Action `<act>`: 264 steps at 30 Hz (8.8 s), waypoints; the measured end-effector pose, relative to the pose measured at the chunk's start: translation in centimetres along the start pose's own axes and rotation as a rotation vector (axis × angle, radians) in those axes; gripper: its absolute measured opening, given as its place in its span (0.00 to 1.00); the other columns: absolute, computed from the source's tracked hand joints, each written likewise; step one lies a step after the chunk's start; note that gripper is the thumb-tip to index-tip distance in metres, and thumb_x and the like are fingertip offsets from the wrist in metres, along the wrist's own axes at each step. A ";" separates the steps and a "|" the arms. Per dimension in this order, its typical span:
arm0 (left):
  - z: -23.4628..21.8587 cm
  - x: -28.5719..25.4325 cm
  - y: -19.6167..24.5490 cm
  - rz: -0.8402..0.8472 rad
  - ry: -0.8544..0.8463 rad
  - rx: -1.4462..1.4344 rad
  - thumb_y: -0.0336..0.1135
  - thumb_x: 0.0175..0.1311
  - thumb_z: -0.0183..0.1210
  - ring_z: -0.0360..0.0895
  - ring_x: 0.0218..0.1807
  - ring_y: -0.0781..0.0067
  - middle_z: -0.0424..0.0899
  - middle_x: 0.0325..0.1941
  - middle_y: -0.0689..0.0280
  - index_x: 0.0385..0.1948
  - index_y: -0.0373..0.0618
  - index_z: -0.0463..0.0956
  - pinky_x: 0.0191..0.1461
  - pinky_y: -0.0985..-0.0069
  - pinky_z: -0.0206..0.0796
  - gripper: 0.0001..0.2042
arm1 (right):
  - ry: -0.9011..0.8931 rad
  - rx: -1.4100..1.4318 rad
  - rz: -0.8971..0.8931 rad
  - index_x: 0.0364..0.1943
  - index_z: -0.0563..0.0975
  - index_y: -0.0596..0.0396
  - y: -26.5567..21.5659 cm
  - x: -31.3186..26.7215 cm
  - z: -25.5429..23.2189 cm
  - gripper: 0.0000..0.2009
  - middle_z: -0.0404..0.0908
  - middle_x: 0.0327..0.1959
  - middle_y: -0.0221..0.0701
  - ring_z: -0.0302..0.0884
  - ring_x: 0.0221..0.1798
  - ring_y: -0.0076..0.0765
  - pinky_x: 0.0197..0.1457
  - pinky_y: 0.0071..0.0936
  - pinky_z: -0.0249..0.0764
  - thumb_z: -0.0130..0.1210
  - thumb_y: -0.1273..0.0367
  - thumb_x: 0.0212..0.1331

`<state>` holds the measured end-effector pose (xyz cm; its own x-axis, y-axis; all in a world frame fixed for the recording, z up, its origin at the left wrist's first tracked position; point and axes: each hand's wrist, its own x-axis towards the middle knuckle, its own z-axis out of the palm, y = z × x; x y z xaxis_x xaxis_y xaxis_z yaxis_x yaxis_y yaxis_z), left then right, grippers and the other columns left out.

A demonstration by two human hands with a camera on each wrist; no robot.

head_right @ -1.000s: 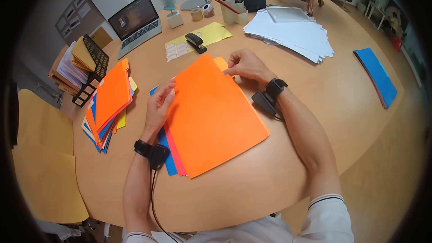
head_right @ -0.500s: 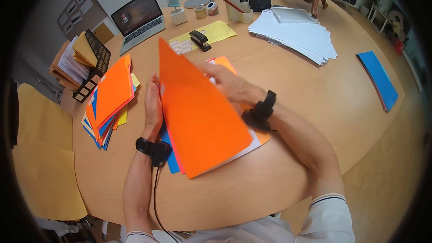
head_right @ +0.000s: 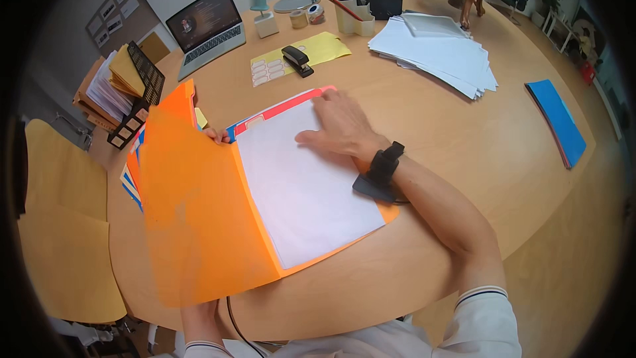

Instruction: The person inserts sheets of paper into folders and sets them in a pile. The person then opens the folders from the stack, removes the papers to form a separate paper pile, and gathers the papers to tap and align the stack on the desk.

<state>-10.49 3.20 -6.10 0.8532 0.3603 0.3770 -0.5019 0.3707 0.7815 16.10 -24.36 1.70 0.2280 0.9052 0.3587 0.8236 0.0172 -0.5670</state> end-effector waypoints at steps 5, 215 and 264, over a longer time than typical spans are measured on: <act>-2.8 -0.2 -0.9 0.014 -0.002 -0.002 0.32 0.74 0.55 0.77 0.53 0.69 0.83 0.41 0.64 0.43 0.44 0.79 0.66 0.69 0.67 0.06 | -0.029 -0.369 0.238 0.35 0.81 0.65 0.0 0.1 -0.9 0.34 0.77 0.46 0.49 0.72 0.51 0.52 0.56 0.43 0.68 0.74 0.43 0.41; 0.0 1.6 -2.0 0.122 -0.207 -0.106 0.44 0.76 0.52 0.70 0.57 0.65 0.76 0.42 0.67 0.40 0.45 0.75 0.73 0.73 0.55 0.12 | -0.063 -0.437 0.247 0.35 0.83 0.62 -0.5 -0.3 -1.8 0.31 0.78 0.45 0.45 0.74 0.53 0.51 0.53 0.43 0.71 0.73 0.45 0.42; 11.6 12.5 -13.6 0.121 -0.234 -0.102 0.41 0.77 0.52 0.71 0.54 0.66 0.77 0.43 0.62 0.38 0.45 0.69 0.66 0.70 0.62 0.10 | 1.208 1.113 0.952 0.31 0.74 0.67 12.3 -1.6 -11.5 0.09 0.82 0.22 0.44 0.69 0.13 0.30 0.13 0.29 0.60 0.47 0.72 0.57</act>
<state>8.60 -7.28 -6.23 0.7896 0.2039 0.5788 -0.6039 0.4258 0.6738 31.85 -30.49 2.63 0.9384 0.0460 -0.3425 -0.3274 0.4355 -0.8385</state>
